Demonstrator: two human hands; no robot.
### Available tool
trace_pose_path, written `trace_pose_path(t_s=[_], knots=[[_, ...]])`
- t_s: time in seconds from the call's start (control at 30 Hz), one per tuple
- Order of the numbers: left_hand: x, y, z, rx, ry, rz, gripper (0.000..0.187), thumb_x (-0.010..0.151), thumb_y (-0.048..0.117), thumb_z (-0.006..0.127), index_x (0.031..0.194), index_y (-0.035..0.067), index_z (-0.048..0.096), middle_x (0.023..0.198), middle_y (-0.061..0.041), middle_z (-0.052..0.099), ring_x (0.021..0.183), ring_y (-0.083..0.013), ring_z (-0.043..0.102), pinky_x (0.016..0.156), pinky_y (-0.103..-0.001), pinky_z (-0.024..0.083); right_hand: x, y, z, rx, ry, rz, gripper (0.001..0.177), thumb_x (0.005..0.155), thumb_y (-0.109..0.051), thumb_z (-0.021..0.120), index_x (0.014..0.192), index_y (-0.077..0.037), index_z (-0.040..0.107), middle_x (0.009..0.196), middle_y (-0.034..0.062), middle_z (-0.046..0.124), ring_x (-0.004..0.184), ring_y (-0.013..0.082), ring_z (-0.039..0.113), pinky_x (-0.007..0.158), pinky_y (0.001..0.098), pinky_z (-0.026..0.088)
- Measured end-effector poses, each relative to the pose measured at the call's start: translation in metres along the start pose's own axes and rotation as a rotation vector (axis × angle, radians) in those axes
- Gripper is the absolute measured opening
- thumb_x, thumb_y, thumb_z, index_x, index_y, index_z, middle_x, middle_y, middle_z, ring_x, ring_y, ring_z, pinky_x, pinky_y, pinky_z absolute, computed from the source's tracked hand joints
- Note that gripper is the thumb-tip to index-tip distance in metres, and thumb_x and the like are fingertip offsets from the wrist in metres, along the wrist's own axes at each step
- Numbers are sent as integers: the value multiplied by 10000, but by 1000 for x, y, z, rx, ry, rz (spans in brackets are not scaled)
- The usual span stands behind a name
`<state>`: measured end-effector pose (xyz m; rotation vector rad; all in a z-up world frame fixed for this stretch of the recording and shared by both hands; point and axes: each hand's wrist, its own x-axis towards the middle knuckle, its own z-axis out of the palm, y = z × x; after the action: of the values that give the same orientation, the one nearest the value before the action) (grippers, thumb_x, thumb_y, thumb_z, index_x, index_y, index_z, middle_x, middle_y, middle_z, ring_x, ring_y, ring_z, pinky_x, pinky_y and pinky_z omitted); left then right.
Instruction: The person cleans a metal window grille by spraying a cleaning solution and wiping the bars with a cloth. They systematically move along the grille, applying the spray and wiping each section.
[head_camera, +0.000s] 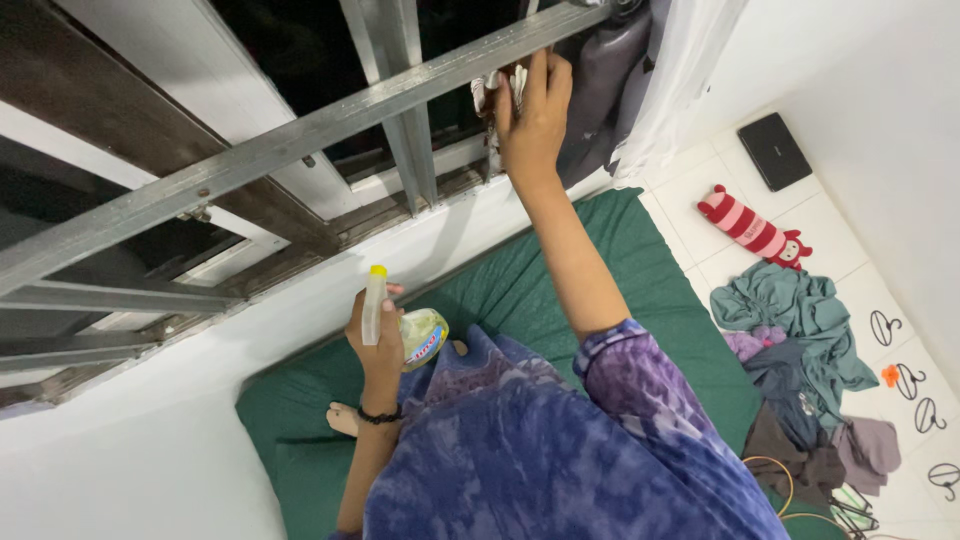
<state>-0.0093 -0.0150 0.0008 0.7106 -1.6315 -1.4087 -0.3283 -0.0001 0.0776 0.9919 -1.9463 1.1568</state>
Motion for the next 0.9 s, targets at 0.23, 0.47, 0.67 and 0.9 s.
trace_pose_path(t_s=[0.23, 0.47, 0.67, 0.9], knots=[[4, -5, 1, 10, 12, -1, 252, 1040, 205, 561, 1130, -4, 670, 1024, -60, 729, 671, -63, 553, 679, -251, 540, -10, 6, 4, -37, -29, 7, 490, 996, -105, 712, 1418, 25, 499, 1301, 183, 541, 1181, 365, 583, 1004, 414, 515], [5, -4, 0, -26, 18, -7, 275, 1034, 185, 548, 1191, -16, 651, 1056, -73, 720, 775, -81, 609, 728, -254, 556, -39, 12, 11, 1, -89, 86, 511, 1000, -105, 694, 1459, -10, 491, 1279, 169, 554, 1161, 356, 597, 987, 406, 518], [5, 0, 2, -28, 24, -6, 263, 1029, 176, 555, 1166, -21, 662, 1052, -71, 717, 734, -71, 571, 720, -253, 552, -88, 31, 28, -22, -176, 162, 545, 959, -110, 697, 1456, -47, 484, 1267, 173, 561, 1153, 379, 590, 954, 423, 509], [-1, 2, 2, -23, 10, 36, 265, 1045, 192, 555, 1158, -19, 668, 1050, -72, 717, 722, -63, 564, 706, -250, 530, -165, 77, 60, -62, -305, 241, 560, 924, -99, 692, 1447, -57, 496, 1288, 181, 552, 1152, 395, 583, 934, 435, 513]])
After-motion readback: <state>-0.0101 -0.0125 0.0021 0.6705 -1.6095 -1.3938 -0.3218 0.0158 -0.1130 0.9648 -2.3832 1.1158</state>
